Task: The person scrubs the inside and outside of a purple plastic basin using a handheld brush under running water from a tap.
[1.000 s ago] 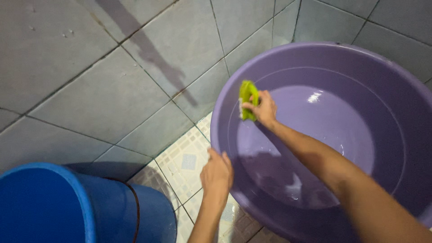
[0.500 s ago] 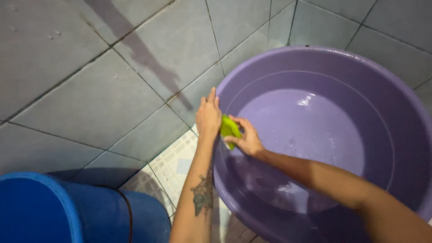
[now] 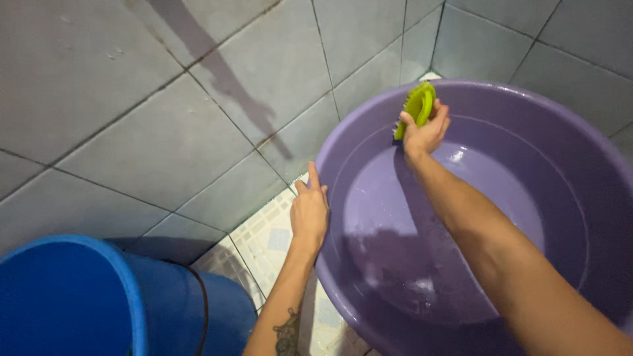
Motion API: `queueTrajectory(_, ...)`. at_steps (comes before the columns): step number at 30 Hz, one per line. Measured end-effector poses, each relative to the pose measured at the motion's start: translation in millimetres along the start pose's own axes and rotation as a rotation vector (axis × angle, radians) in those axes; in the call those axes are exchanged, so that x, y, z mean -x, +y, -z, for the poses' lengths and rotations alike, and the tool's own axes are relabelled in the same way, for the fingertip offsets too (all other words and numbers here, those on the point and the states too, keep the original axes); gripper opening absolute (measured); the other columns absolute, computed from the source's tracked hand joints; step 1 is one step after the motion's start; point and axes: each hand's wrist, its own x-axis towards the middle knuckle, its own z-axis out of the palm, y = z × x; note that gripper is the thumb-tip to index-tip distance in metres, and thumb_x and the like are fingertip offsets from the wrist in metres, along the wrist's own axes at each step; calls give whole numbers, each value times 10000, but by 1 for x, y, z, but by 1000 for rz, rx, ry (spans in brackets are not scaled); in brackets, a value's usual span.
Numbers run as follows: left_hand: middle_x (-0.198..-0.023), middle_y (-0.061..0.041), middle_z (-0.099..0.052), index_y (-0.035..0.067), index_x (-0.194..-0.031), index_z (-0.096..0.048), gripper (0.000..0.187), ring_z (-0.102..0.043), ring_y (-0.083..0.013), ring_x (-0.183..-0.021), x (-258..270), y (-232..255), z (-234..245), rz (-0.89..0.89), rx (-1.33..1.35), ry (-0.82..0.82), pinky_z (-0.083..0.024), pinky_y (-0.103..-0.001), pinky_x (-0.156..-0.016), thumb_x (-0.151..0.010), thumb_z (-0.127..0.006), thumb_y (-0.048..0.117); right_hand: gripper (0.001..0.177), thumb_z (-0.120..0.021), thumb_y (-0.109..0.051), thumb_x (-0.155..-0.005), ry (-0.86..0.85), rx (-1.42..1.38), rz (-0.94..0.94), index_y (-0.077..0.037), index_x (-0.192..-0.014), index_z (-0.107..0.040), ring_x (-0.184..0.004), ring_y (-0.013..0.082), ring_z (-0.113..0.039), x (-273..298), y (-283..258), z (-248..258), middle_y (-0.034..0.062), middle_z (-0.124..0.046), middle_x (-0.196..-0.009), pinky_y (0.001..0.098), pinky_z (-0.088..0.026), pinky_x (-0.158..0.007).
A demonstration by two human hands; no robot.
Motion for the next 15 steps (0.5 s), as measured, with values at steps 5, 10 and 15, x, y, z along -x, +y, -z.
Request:
queueTrajectory(5, -1184, -320, -543, 109, -1582, -264, 637, -702, -442, -793, 2, -2, -2, 25, -57, -40, -590, -502, -683, -1034, -539, 280, 728, -936, -433, -738, -402, -275, 82, -52, -1250, -585, -1069, 278, -664, 65, -31, 7, 118, -662, -1153, 397, -528, -962)
queueTrajectory(10, -1196, -308, -548, 118, -1579, -279, 623, -702, -436, -818, 9, -11, -9, 45, -23, 31, -582, -506, -687, -1035, -545, 264, 657, -921, -288, -722, -958, -270, -63, -39, -1245, -611, -1016, 175, -705, 148, -42, 49, 70, -729, -1134, 336, -564, -884)
queueTrajectory(15, -1173, -260, -567, 115, -1555, -344, 638, -680, -417, -894, 12, -22, -13, 54, -24, 117, -563, -510, -706, -992, -588, 290, 590, -891, -127, -718, -1236, -319, -348, -36, -1232, -615, -896, 183, -720, 156, -44, 74, 81, -727, -1068, 334, -604, -783)
